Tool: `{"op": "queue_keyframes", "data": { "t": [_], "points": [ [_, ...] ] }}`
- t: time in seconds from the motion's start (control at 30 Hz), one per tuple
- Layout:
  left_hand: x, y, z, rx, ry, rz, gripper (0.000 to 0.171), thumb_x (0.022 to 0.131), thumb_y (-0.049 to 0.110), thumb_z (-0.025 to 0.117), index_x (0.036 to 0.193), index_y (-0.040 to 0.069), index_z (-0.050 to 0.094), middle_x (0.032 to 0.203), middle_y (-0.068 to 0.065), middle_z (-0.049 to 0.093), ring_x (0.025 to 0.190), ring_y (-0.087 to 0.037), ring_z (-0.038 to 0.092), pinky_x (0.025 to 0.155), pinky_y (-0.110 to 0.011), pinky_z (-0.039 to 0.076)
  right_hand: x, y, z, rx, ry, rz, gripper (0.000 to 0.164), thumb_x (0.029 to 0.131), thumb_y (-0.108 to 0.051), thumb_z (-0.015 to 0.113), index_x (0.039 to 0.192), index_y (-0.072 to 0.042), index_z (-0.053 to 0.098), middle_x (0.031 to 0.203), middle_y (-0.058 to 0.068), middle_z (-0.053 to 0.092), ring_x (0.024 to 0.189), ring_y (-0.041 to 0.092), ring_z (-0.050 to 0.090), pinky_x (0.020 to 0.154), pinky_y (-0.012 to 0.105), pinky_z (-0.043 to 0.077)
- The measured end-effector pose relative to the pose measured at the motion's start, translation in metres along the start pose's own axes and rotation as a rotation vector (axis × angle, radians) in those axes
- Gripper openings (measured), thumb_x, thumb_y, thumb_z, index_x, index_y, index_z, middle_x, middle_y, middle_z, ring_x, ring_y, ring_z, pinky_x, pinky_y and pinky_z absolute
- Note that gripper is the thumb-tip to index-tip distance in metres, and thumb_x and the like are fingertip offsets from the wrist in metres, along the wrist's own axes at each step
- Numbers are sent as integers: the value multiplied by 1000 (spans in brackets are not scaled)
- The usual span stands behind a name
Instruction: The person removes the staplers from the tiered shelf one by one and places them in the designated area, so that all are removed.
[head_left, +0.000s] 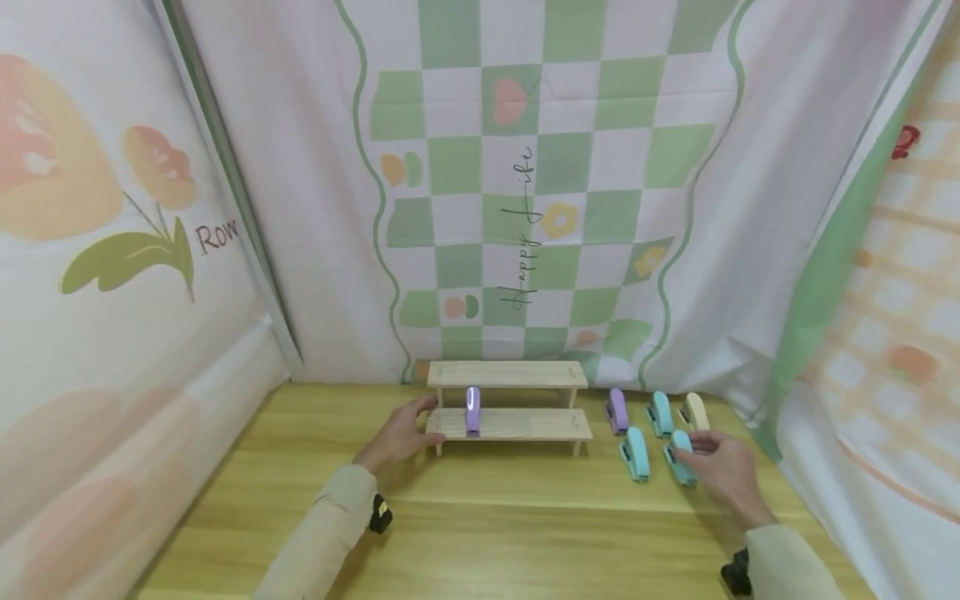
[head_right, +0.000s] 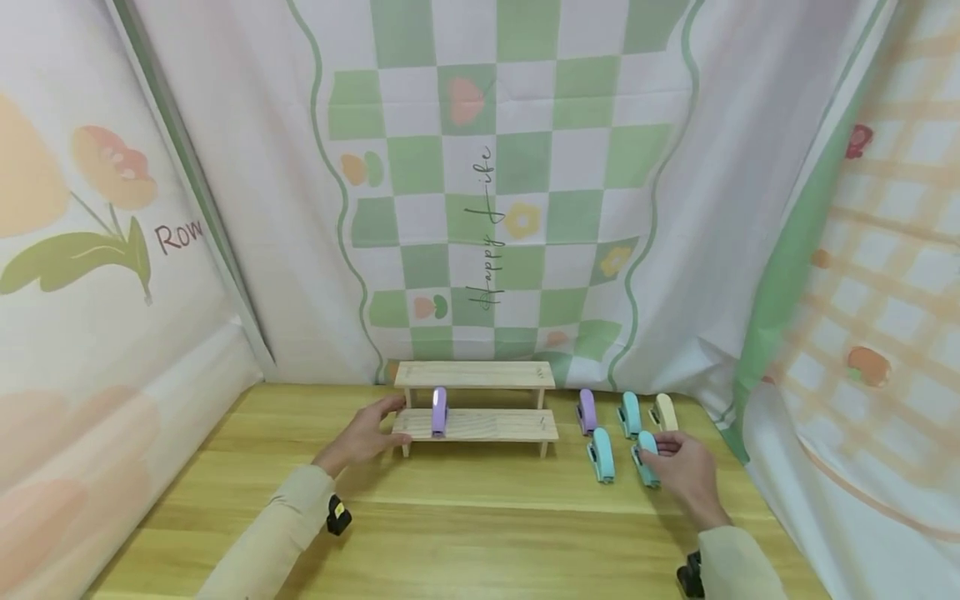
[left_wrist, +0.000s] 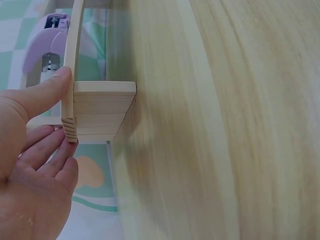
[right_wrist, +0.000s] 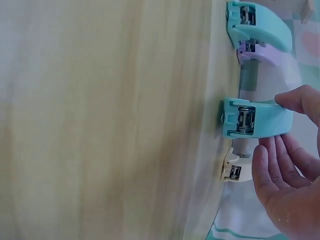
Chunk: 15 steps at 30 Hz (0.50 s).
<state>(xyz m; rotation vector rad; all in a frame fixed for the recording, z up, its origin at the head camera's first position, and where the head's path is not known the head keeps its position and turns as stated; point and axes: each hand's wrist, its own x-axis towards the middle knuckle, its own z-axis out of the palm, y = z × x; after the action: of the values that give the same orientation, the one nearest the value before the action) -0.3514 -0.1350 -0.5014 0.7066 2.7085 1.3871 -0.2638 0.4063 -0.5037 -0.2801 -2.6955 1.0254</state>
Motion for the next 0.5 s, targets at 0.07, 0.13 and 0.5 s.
{"op": "queue_keyframes", "data": {
  "t": [0.07, 0.13, 0.5],
  "points": [
    [1, -1, 1, 2, -5, 9, 78, 90, 14, 83, 156, -2, 44, 155, -25, 55, 146, -46, 48, 124, -67, 37, 1, 2, -1, 3, -3, 12, 54, 93, -24, 80, 130, 11, 64, 120, 32, 72, 101, 36, 74, 65, 14, 54],
    [2, -1, 2, 0, -9, 6, 79, 90, 14, 83, 157, -1, 43, 155, -25, 55, 147, -46, 48, 124, -66, 36, 1, 3, -2, 9, -10, 27, 55, 93, -24, 79, 132, 11, 63, 121, 32, 72, 102, 37, 74, 65, 14, 54],
    [-2, 3, -3, 0, 2, 13, 78, 90, 15, 84, 154, -7, 45, 153, -30, 55, 144, -49, 49, 124, -66, 37, 9, 2, 4, 14, -15, 94, 58, 92, -27, 80, 133, 10, 62, 125, 32, 70, 108, 42, 71, 78, 40, 65]
  ]
}}
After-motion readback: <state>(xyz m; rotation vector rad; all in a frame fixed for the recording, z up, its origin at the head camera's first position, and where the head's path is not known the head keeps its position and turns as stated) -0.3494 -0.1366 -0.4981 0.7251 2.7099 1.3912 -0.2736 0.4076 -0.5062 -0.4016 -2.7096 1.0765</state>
